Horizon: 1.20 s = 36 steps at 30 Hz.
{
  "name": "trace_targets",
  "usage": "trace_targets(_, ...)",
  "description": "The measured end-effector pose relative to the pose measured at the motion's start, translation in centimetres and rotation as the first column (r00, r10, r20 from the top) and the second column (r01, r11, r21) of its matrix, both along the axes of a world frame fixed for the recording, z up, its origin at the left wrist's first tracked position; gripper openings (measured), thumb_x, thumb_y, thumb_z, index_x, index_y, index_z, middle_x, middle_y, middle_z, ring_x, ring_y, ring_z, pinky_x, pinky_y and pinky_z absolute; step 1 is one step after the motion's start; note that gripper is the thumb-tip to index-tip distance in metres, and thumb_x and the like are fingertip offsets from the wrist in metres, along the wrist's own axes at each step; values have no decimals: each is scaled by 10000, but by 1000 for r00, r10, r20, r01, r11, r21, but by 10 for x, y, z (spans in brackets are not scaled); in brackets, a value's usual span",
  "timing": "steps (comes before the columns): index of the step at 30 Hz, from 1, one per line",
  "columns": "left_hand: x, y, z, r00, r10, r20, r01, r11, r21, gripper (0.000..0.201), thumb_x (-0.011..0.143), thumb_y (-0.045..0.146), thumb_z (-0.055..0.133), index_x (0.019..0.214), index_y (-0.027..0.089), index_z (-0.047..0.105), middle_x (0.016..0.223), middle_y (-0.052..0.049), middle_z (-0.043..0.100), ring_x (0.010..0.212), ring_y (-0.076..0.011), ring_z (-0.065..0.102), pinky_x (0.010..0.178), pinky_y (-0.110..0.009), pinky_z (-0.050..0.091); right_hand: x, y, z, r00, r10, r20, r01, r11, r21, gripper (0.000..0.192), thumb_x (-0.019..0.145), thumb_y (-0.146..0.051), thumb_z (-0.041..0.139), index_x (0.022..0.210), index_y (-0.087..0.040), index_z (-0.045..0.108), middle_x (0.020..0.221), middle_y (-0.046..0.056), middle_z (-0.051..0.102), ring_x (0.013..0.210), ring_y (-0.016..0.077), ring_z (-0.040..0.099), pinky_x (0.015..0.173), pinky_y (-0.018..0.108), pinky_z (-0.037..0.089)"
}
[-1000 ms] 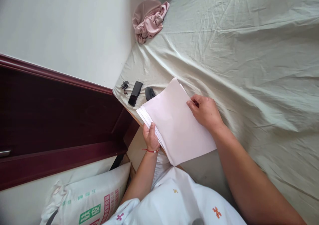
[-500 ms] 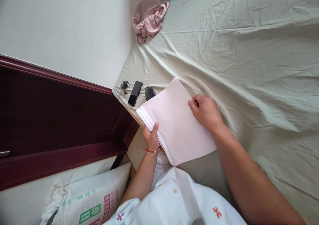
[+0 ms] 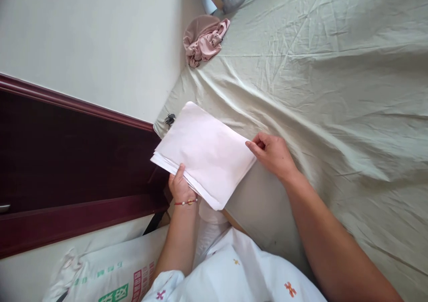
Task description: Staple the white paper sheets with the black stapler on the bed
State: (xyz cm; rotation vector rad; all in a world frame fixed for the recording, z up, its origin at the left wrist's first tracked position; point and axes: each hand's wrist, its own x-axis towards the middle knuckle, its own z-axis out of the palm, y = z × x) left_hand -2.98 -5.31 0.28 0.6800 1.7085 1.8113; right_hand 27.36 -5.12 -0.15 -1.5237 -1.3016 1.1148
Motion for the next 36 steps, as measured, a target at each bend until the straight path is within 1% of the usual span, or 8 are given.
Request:
trace_targets(4, -6, 10, 16, 1000, -5, -29, 8, 996, 90, 487, 814, 272, 822, 1285, 199, 722, 1269, -94, 771, 1251, -261, 709, 1140, -444, 550, -2, -2, 0, 969, 244, -50, -249, 955, -159, 642, 914, -769, 559, 612, -206, 622, 495, -18, 497, 468, 108, 385, 488, 284, 284)
trace_targets(7, -2, 12, 18, 998, -45, -32, 48, 994, 97, 493, 827, 342, 825, 1298, 244, 719, 1250, -74, 783, 1282, -269, 698, 1121, -442, 569, -2, -3, -3, 904, 388, -179, -424, 865, -267, 649, 856, -813, 634, 634, -207, 691, 558, 30, 644, 481, 146, 547, 488, 287, 411)
trace_targets(9, 5, 11, 17, 993, -115, -36, 118, 989, 88, 473, 838, 410, 826, 1278, 266, 732, 1228, -62, 793, 1288, -268, 695, 1117, -438, 572, -3, -3, -4, 866, 429, -258, -484, 849, -211, 619, 854, -803, 656, 691, -211, 738, 685, 69, 744, 550, 185, 644, 533, 314, 509)
trace_targets(14, 29, 3, 13, 962, -267, 64, 263, 962, 69, 402, 830, 454, 846, 1183, 285, 757, 1193, -41, 799, 1265, -246, 704, 1062, -404, 592, -4, -1, -3, 800, 323, -506, -292, 946, 143, 492, 803, -652, 826, 1099, -259, 809, 1044, 76, 819, 975, 274, 760, 888, 432, 636)
trace_targets(20, 8, 2, 18, 922, -367, 125, 365, 930, 39, 444, 663, 320, 949, 1062, 264, 761, 1138, -33, 788, 1239, -247, 702, 1105, -395, 536, 3, -2, -5, 708, 92, -700, -55, 996, 75, 377, 764, -513, 907, 1024, -249, 839, 1048, 51, 832, 1025, 264, 766, 989, 466, 617)
trace_targets(27, -40, 4, 32, 849, -508, -145, 510, 860, -31, 697, 554, 371, 1025, 1176, 257, 732, 1250, -66, 768, 1261, -250, 690, 1151, -401, 504, 4, -8, -3, 776, 139, -615, -27, 982, 187, 276, 820, -473, 869, 1033, -299, 866, 1095, 12, 832, 1031, 258, 763, 976, 458, 626)
trace_targets(32, -49, 0, 25, 859, -488, -156, 469, 871, -147, 476, 519, 338, 1010, 910, 169, 797, 950, -69, 816, 1046, -254, 758, 1065, -436, 568, 4, -8, -6, 830, 164, -533, -27, 967, 255, 254, 860, -464, 836, 1073, -329, 864, 1106, -3, 829, 1055, 260, 758, 1021, 474, 601)
trace_targets(36, -58, -4, 17, 856, -482, -188, 461, 875, -148, 416, 539, 265, 1000, 895, 181, 802, 990, -71, 821, 1039, -249, 760, 1055, -413, 582, 3, -9, -8, 874, 113, -472, 30, 958, 286, 247, 881, -492, 803, 1046, -317, 858, 1119, 13, 824, 1099, 289, 746, 1045, 501, 577)
